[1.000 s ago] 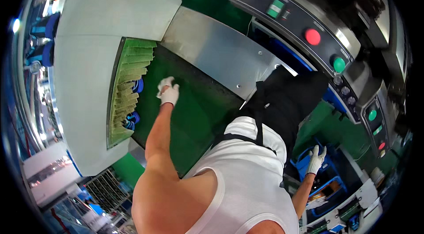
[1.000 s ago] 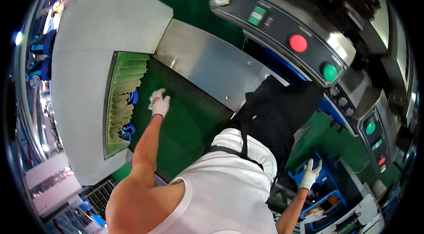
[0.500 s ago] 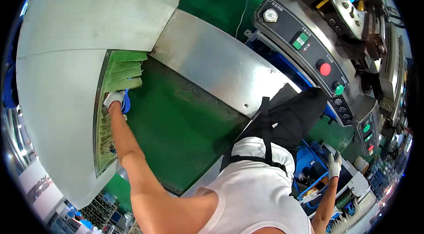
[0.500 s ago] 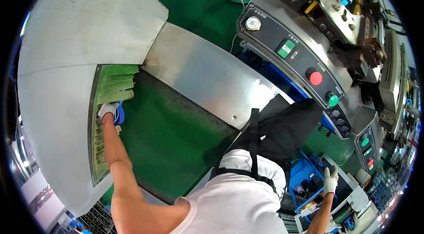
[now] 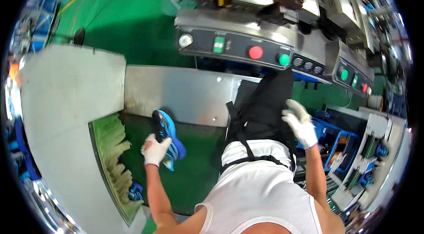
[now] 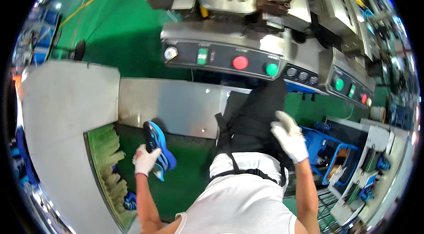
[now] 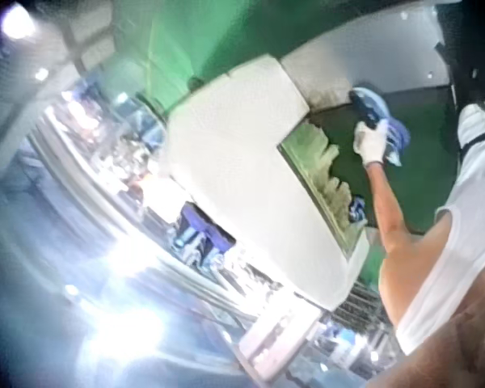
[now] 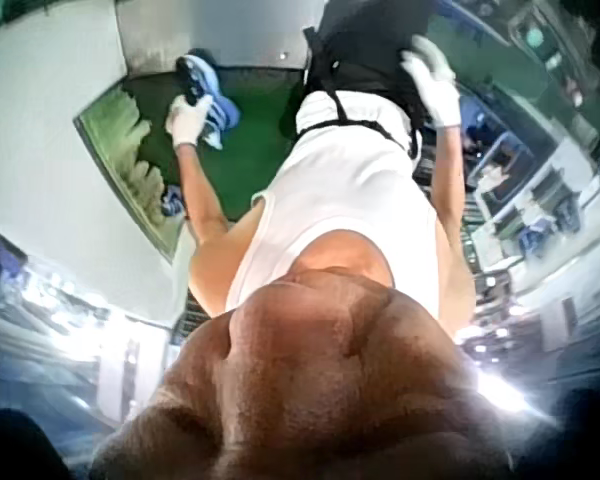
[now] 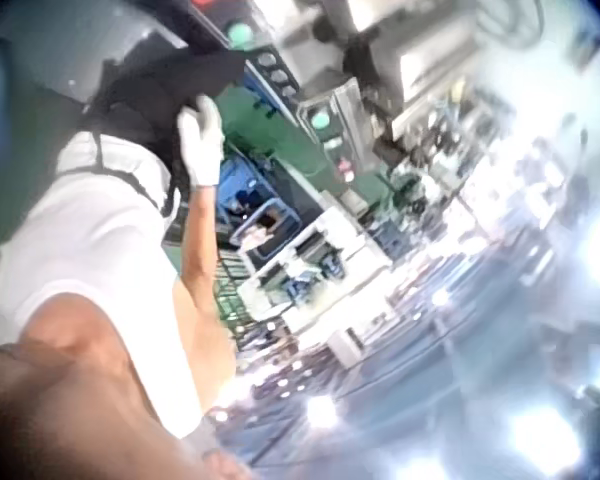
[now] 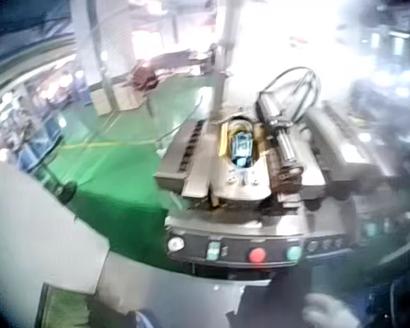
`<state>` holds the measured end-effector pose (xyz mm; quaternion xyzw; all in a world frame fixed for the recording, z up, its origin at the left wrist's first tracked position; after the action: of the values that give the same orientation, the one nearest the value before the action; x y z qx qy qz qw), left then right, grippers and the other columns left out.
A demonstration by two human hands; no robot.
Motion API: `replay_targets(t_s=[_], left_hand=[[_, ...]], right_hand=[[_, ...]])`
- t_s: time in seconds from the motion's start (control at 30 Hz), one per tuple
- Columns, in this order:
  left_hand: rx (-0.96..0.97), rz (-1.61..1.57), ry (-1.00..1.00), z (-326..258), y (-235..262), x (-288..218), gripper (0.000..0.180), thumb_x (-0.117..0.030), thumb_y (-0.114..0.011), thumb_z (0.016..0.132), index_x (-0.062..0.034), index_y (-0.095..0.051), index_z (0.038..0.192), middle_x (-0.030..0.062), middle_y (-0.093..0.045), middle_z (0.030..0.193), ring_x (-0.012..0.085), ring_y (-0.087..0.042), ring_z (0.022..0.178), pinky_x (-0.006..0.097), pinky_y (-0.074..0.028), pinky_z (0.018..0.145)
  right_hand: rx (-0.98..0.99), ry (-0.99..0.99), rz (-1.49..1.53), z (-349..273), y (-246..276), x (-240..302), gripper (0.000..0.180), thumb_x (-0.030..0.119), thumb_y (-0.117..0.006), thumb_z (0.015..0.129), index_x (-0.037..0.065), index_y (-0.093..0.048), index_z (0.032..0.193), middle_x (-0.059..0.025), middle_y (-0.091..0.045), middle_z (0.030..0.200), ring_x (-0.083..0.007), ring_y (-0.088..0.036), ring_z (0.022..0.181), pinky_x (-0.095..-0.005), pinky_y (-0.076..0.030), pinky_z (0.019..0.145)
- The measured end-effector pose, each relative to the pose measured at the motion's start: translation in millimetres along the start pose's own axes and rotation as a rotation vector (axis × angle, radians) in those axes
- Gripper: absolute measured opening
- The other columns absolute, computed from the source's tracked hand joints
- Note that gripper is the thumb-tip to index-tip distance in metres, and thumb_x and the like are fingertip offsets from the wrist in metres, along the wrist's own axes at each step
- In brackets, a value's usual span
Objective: The person repeatedly places blue and black shoe soles into a machine, presses a green button to operate it, and then removes the soles. They handle the soles one at a time, placing them on a nearby surface after processing.
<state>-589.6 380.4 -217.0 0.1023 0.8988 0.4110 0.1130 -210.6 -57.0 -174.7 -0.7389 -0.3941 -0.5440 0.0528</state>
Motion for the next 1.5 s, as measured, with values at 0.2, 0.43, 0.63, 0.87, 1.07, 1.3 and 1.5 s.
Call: replay_targets(t_s=[0.2,0.43,0.63,0.87,1.07,1.3,1.5], left_hand=[[0.259,-0.727,-0.788,-67,25,-195,0.068,-0.024,-0.091,0.077,-0.0013,-0.064,0.135,0.0129,-0.073,0.126,0.0269,-0.069,0.113,0.041,-0.054,0.102],[0.065,-0.051,-1.625,-86,131,-426,0.065,-0.032,-0.079,0.091,-0.0041,-0.059,0.146,0.0205,-0.061,0.145,0.0380,-0.055,0.138,0.045,-0.040,0.120],[-0.627,-0.056,-1.300,17,236,-605,0.065,-0.030,-0.075,0.096,-0.0013,-0.054,0.150,0.0225,-0.059,0.147,0.0359,-0.057,0.138,0.042,-0.045,0.116],[-0.725,0.167,-0.776,131,214,-699,0.087,-0.049,-0.079,0.084,-0.0033,-0.047,0.151,0.0281,-0.059,0.145,0.0446,-0.060,0.131,0.051,-0.049,0.110],[-0.651,0.148,-0.845,126,265,-714,0.086,-0.052,-0.083,0.079,-0.0006,-0.056,0.143,0.0250,-0.066,0.138,0.0386,-0.064,0.128,0.045,-0.049,0.110],[-0.851,-0.317,-1.106,6,327,-568,0.063,-0.030,-0.086,0.086,0.0027,-0.062,0.134,0.0206,-0.071,0.125,0.0307,-0.068,0.116,0.039,-0.050,0.105],[-0.840,-0.470,-0.903,-60,238,-317,0.052,-0.011,-0.081,0.085,0.0034,-0.061,0.131,0.0185,-0.067,0.125,0.0297,-0.066,0.114,0.041,-0.050,0.105]], right_hand=[[0.587,-0.177,1.050,28,-114,63,0.064,0.028,-0.066,0.106,-0.009,-0.045,0.154,-0.0216,-0.065,0.144,-0.0258,-0.068,0.123,-0.0374,-0.054,0.105],[0.505,-0.023,0.770,40,-64,68,0.058,0.038,-0.056,0.111,-0.004,-0.052,0.152,-0.0186,-0.065,0.145,-0.0262,-0.066,0.127,-0.0425,-0.053,0.109],[0.114,-0.041,1.159,29,44,23,0.055,0.042,-0.049,0.113,0.001,-0.057,0.149,-0.0157,-0.066,0.144,-0.0281,-0.065,0.128,-0.0462,-0.051,0.111],[-0.281,-0.184,1.638,-35,81,-55,0.053,0.034,-0.064,0.105,0.007,-0.055,0.149,-0.0105,-0.060,0.152,-0.0284,-0.060,0.135,-0.0478,-0.047,0.118],[-0.240,0.051,1.565,-46,73,-17,0.073,0.027,-0.076,0.095,0.004,-0.045,0.157,-0.0125,-0.057,0.155,-0.0307,-0.059,0.137,-0.0472,-0.047,0.118],[-0.066,0.237,1.490,-20,66,52,0.110,0.013,-0.093,0.075,-0.001,-0.032,0.166,-0.0171,-0.053,0.158,-0.0341,-0.057,0.138,-0.0456,-0.047,0.116],[-0.194,0.136,1.047,39,59,130,0.060,0.000,-0.072,0.086,0.000,-0.058,0.144,-0.0098,-0.072,0.124,-0.0190,-0.072,0.101,-0.0342,-0.060,0.085]])
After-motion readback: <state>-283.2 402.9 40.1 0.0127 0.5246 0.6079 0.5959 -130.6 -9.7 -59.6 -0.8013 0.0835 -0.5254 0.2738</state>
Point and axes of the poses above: each hand's wrist, its own z-axis towards the middle knuckle, its own y-axis out of the back of the hand, x = y × z, the point moved 7 cm from there along z, towards the middle knuckle
